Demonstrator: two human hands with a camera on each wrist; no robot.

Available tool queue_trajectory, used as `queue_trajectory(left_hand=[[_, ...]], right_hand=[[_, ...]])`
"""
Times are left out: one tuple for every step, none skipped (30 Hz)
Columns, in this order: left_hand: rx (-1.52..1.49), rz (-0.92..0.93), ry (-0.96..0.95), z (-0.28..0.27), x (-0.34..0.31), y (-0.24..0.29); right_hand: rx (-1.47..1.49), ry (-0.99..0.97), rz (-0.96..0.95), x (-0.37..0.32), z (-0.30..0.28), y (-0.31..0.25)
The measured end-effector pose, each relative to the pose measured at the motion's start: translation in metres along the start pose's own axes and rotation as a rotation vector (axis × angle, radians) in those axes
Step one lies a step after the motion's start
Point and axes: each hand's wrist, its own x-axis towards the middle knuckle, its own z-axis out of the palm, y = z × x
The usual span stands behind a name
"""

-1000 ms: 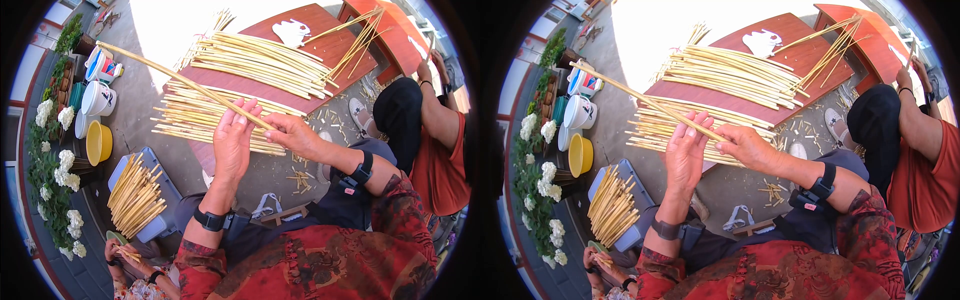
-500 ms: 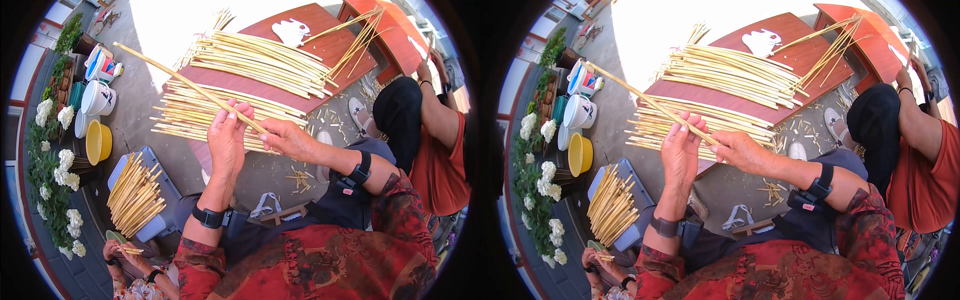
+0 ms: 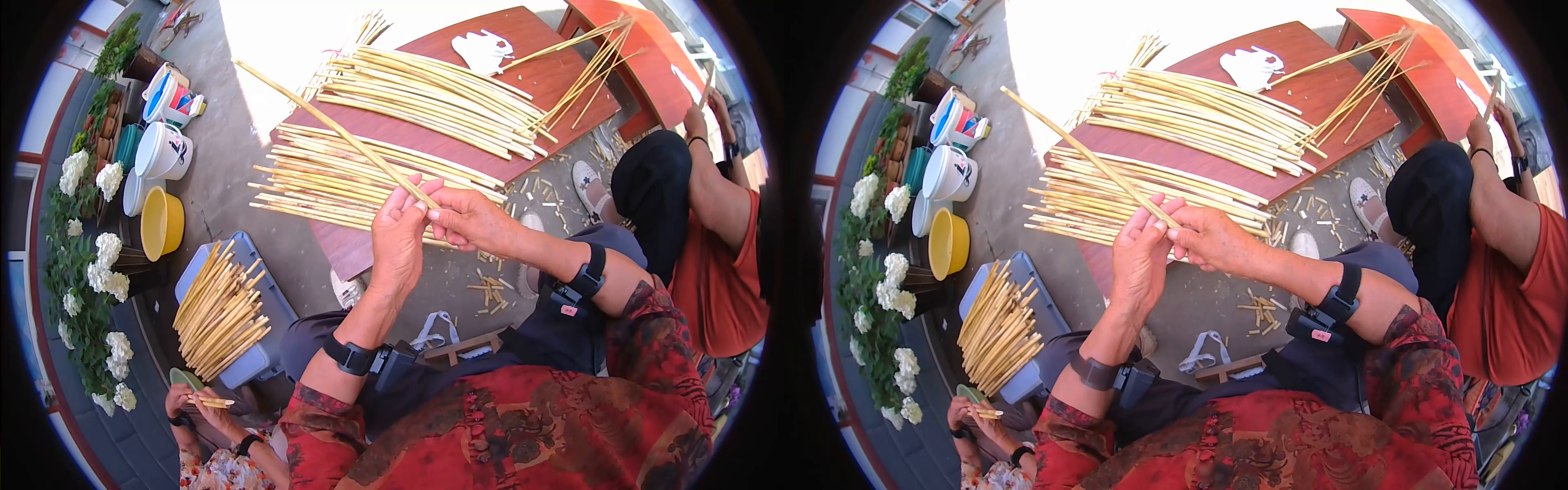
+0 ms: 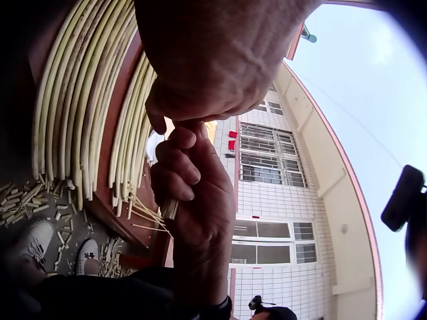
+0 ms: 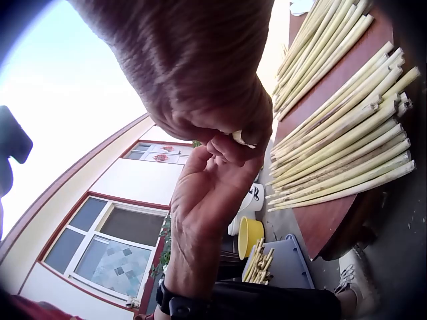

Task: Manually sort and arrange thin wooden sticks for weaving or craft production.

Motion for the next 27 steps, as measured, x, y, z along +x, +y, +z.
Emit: queue_trajectory(left_hand=[[0.000,0.003,0.004,-0.002,0.000,-0.001],[-0.003,0.000,0.015,-0.004,0.000,-0.003],[-0.005,-0.003,0.025,-0.006,0.000,-0.003],[-0.006,-0.001,0.029,-0.007,0.000,-0.003],[-0.014,0.013,0.042,-0.008,0.000,0.000],[-0.023,0.028,0.055,-0.010,0.001,0.003],[-0.023,0.029,0.058,-0.012,0.003,0.007],[-0.046,0.057,0.104,-0.014,0.005,0.014],[-0.070,0.086,0.151,-0.017,0.007,0.019],[-0.072,0.090,0.156,-0.019,0.009,0.022],[-0.079,0.109,0.156,-0.022,0.010,0.025],[-0.087,0.130,0.155,-0.024,0.010,0.026],[-0.062,0.144,0.124,-0.021,0.008,0.025],[-0.064,0.150,0.128,-0.018,0.006,0.021],[-0.041,0.108,0.074,-0.015,0.004,0.017],[-0.016,0.064,0.018,-0.012,0.002,0.012],[-0.017,0.064,0.018,-0.008,-0.002,0.008],[-0.009,0.038,0.012,-0.005,-0.005,0.004],[0.000,0.013,0.007,-0.004,-0.007,0.002],[-0.001,0.013,0.008,-0.005,-0.007,0.003],[0.000,-0.008,0.017,-0.008,-0.006,0.005],[0.002,-0.030,0.027,-0.011,-0.004,0.007],[0.001,-0.030,0.027,-0.013,-0.003,0.007],[0.009,0.005,0.042,-0.016,-0.001,0.007],[0.017,0.041,0.057,-0.018,0.001,0.010],[-0.034,0.080,0.096,-0.020,0.002,0.013],[-0.084,0.120,0.134,-0.021,0.004,0.021]], right_hand=[[0.001,-0.001,0.016,0.001,0.000,0.001],[0.002,-0.001,0.032,0.002,0.001,0.002],[0.000,-0.005,0.033,0.003,0.002,0.002],[0.024,-0.008,0.037,0.004,0.003,0.002],[0.048,-0.010,0.040,0.005,0.005,0.002],[0.046,-0.013,0.041,0.005,0.007,0.002],[0.013,-0.021,0.012,0.004,0.009,0.003],[-0.021,-0.029,-0.018,0.003,0.012,0.004],[-0.022,-0.034,-0.016,0.003,0.014,0.004],[-0.052,-0.057,0.005,0.002,0.015,0.003],[-0.081,-0.080,0.026,0.002,0.016,0.002],[-0.086,-0.086,0.028,0.002,0.018,0.002],[-0.043,-0.077,0.027,0.001,0.017,0.003],[-0.001,-0.067,0.026,0.001,0.016,0.003],[-0.004,-0.069,0.027,0.004,0.015,0.003],[0.010,-0.052,0.006,0.007,0.012,0.005],[0.025,-0.034,-0.015,0.009,0.010,0.006],[0.024,-0.033,-0.014,0.008,0.009,0.006],[0.005,-0.033,0.000,0.008,0.009,0.007],[-0.013,-0.035,0.014,0.007,0.009,0.006],[-0.014,-0.035,0.015,0.007,0.009,0.005],[-0.041,-0.034,0.009,0.006,0.011,0.003],[-0.069,-0.033,0.002,0.006,0.012,0.001],[-0.069,-0.033,0.002,0.005,0.014,0.001],[-0.094,-0.034,-0.006,0.003,0.016,0.003],[-0.118,-0.034,-0.015,0.002,0.018,0.003],[-0.119,-0.035,-0.014,0.001,0.019,0.003]])
